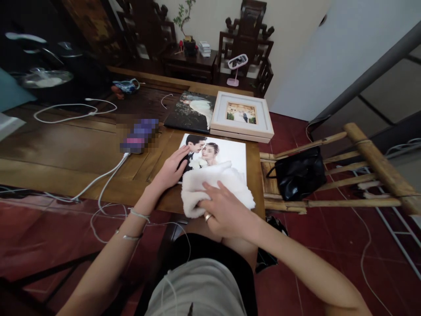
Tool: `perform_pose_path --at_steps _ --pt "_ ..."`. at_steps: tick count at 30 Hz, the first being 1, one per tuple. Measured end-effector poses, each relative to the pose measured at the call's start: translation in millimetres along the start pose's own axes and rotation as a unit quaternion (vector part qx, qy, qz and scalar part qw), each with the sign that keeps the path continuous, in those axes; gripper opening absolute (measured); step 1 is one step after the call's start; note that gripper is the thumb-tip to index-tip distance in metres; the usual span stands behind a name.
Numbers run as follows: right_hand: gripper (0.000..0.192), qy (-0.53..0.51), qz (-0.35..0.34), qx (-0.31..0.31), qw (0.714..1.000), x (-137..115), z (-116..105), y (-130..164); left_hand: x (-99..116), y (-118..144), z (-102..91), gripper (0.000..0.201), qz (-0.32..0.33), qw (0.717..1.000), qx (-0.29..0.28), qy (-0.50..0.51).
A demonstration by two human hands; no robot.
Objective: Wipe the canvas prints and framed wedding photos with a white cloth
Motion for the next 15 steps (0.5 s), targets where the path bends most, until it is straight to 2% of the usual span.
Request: perform_pose_path --at_steps 2,7,9,15 --pt "0.038 0.000 0.015 0.024 1.000 17.3 -10.3 -7.5 -0.5 0.0 0.3 0.045 0.001 1.000 0.003 0.003" --pt "0.036 0.059 0.093 0.057 0.992 83.1 -33.1 -44.3 -2.8 -0.7 1.9 0.046 0.002 1.000 0.008 0.008" --pt "0.034 0.062 0.102 0.068 0.991 103.3 -42.8 -59.0 -2.8 -0.8 2.1 0.046 0.003 1.000 0.005 0.012" --pt "0.034 0.056 0.101 0.096 0.989 132.9 -63.1 -84.3 -2.2 -0.6 1.3 0.045 -0.003 1.000 0.001 0.008"
Point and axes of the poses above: each hand's wrist, its own y-axis away from the middle knuckle, its own z-axis out of the palm, x = y × z, the point moved 6 cm from there along -y, towards the middle knuckle, and after that the axes turned 11 degrees about -z, right-handed, at the moved point
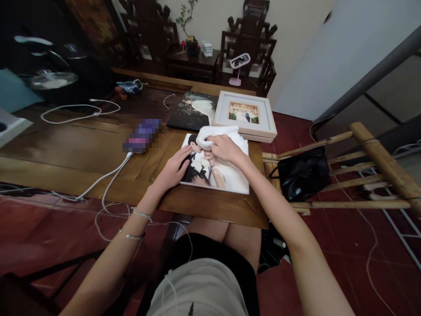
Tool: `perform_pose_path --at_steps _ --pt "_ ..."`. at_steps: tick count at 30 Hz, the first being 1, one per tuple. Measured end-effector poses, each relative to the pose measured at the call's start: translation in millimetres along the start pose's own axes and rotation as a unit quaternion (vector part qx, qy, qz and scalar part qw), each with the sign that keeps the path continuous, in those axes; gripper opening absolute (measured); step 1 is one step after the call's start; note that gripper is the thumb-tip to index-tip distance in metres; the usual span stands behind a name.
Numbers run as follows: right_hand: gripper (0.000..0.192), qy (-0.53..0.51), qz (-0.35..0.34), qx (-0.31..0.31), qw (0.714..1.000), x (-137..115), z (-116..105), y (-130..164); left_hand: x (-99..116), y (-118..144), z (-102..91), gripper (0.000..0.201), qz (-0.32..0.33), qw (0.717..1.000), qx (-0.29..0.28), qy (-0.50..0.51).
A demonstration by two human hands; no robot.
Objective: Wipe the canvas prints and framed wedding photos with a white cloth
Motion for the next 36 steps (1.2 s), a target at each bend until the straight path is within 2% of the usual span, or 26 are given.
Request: perform_pose_path --at_steps 3,5,8,11,14,17,19,22,25,28,31,36 --pt "0.036 0.010 0.015 0.004 1.000 -1.1 5.6 1.4 0.2 0.0 -0.1 0.045 0.008 1.000 0.002 -0.002" --pt "0.038 0.030 0.019 0.000 0.999 -11.1 15.4 11.7 -0.2 -0.1 -0.2 0.045 0.011 1.000 0.005 0.002" --pt "0.039 0.065 0.006 -0.014 0.998 -40.8 33.2 41.1 -0.6 -0.3 0.3 0.046 0.011 1.000 0.004 0.008" --pt "0.037 0.048 -0.043 -0.040 0.997 -80.7 44.9 77.9 -1.0 -0.5 0.9 0.046 0.003 1.000 0.003 0.005" --pt "0.034 0.013 -0.075 -0.068 0.995 -108.9 42.7 107.2 0.0 -0.3 0.3 0.046 0.002 1.000 0.004 0.000" --pt "0.033 -0.021 -0.084 -0.078 0.993 -112.1 30.8 118.1 1.6 0.0 -0.9 0.045 0.005 1.000 0.002 -0.002" --pt "0.037 -0.033 -0.075 -0.075 0.994 -99.2 23.2 115.6 2.0 -0.1 -1.3 0.045 0.006 1.000 0.000 -0.003" --pt "0.041 -0.026 -0.033 -0.064 0.997 -65.4 17.2 102.7 0.8 -0.6 -0.3 0.045 0.007 1.000 -0.002 -0.002" --pt "0.042 -0.002 0.014 -0.034 0.999 -32.2 16.8 83.1 -1.0 -1.1 1.0 0.045 0.006 1.000 0.006 -0.002" --pt "0.044 0.044 0.042 -0.011 0.998 -16.2 22.7 60.1 0.6 -0.6 0.4 0.044 0.006 1.000 0.010 0.004" --pt "0.044 0.084 0.037 -0.029 0.995 -24.2 37.2 38.8 7.3 1.2 -5.1 0.046 0.006 0.999 0.009 0.030" --pt "0.036 0.097 -0.071 -0.052 0.991 -77.7 59.5 26.1 17.8 5.4 -24.3 0.048 0.022 0.993 0.060 0.101"
Point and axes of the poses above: each hand's wrist, its own y-axis away from the middle knuckle, its own z-axis out of the palm, x = y × z, the point moved 6 cm from there along -y, towards the middle knuckle, and after that the axes turned 11 degrees about -z, right-handed, at the moved point
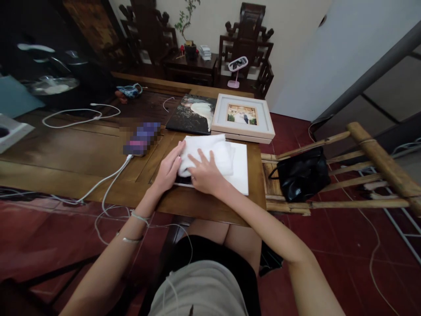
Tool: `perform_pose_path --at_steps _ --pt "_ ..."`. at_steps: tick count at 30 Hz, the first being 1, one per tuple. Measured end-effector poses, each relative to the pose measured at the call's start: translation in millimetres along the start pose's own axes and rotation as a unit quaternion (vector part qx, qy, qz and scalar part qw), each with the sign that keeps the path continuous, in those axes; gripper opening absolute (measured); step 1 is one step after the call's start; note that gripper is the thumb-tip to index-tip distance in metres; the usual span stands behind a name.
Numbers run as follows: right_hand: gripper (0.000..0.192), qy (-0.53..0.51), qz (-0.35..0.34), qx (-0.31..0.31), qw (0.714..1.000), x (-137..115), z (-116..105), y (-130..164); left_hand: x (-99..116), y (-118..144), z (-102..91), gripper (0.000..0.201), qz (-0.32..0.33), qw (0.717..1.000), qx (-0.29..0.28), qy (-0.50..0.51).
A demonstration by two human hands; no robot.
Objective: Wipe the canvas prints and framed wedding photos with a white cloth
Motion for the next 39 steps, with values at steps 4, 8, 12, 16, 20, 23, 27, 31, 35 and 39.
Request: perform_pose_path --at_steps 4,8,12,16,20,23,27,31,35,39 --pt "0.031 -0.027 -0.084 -0.018 0.996 -34.6 -4.2 16.5 0.2 0.5 -3.0 0.052 0.002 1.000 0.016 0.002" --pt "0.032 -0.093 -0.099 -0.038 0.990 -37.3 -17.1 57.7 -1.6 0.9 6.7 0.051 0.001 0.999 -0.022 -0.046" --pt "0.031 -0.111 -0.022 -0.024 0.993 -9.2 -27.1 96.4 -7.4 1.2 16.3 0.047 -0.010 0.994 -0.054 -0.092" --pt "0.035 -0.054 0.057 0.027 0.997 31.1 -30.4 102.6 -12.8 0.5 17.6 0.045 -0.007 0.993 -0.039 -0.110" --pt "0.039 -0.024 0.135 0.059 0.989 65.9 -31.8 71.6 -13.6 -0.2 17.6 0.044 0.004 0.992 -0.038 -0.118" --pt "0.038 -0.065 0.149 0.069 0.984 77.2 -34.6 32.4 -13.3 -0.4 17.0 0.043 0.010 0.992 -0.037 -0.118" --pt "0.038 -0.157 0.126 0.095 0.975 74.5 -36.3 -22.4 -13.9 0.3 16.6 0.042 0.012 0.991 -0.039 -0.124" --pt "0.041 -0.164 0.106 0.107 0.975 64.5 -32.0 -53.0 -15.5 0.2 15.3 0.040 0.003 0.991 -0.036 -0.131" --pt "0.040 -0.176 0.125 0.119 0.969 68.8 -27.7 -38.8 -15.1 -0.3 16.2 0.041 0.001 0.991 -0.047 -0.126" --pt "0.041 -0.167 0.170 0.133 0.962 95.7 -30.1 5.3 -13.6 -0.5 16.9 0.042 0.011 0.992 -0.049 -0.118"
Point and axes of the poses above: each hand's wrist, its own y-axis away from the middle knuckle, its own z-axis out of the palm, x = y × z, the point moved 6 cm from there along -y, towards the middle knuckle, and after that the axes turned 11 degrees about -z, right-handed, at the moved point
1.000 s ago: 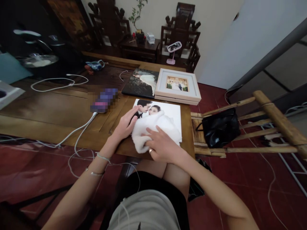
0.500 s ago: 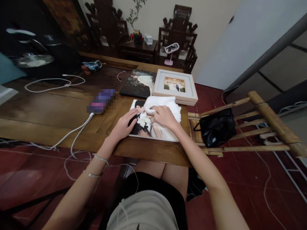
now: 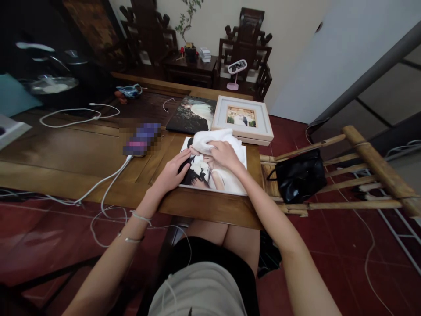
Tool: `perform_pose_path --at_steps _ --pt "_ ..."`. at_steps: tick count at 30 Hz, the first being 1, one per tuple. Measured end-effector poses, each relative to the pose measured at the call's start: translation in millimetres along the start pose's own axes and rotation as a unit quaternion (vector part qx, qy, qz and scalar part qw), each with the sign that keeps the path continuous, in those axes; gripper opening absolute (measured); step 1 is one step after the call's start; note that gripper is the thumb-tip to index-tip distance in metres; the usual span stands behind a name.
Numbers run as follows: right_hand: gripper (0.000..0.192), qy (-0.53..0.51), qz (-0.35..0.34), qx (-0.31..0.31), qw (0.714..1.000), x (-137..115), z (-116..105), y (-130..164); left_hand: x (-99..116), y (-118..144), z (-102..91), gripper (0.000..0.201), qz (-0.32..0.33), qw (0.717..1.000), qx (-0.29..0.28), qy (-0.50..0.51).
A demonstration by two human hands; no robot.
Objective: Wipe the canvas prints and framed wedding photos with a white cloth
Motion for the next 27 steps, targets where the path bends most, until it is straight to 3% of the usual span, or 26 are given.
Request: perform_pose_path --at_steps 4,7,9,13,18,22,27 --pt "0.043 0.053 0.039 0.040 0.997 39.5 -27.5 31.2 -2.1 -0.3 1.0 0.042 -0.001 1.000 0.007 -0.001" --pt "0.041 0.085 0.028 0.031 0.996 48.2 -31.3 54.9 -3.3 -0.6 1.8 0.042 -0.002 1.000 0.006 -0.001" --pt "0.039 0.102 -0.013 0.017 0.995 37.2 -25.5 73.2 -2.8 -0.6 1.6 0.042 -0.002 1.000 0.004 -0.003" --pt "0.031 0.120 -0.092 0.002 0.988 -9.1 -9.5 120.8 -0.3 0.1 0.0 0.042 -0.003 1.000 0.002 -0.002" --pt "0.025 0.072 -0.154 -0.052 0.984 -64.2 -4.0 169.0 1.4 0.7 -0.7 0.043 -0.007 1.000 -0.005 0.005" --pt "0.029 0.040 -0.139 -0.091 0.985 -66.0 -11.8 165.9 1.4 0.7 -1.5 0.042 -0.009 1.000 -0.006 0.000" --pt "0.037 0.066 -0.064 -0.074 0.993 -13.0 -18.7 115.6 1.1 0.4 -2.3 0.043 -0.006 1.000 -0.006 -0.001"
Point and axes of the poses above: each hand's wrist, its own y-axis away from the middle knuckle, its own z-axis out of the palm, x = y × z, the point moved 6 cm from there along -y, towards the middle knuckle, and after that the axes turned 11 degrees about -z, right-handed, at the moved point
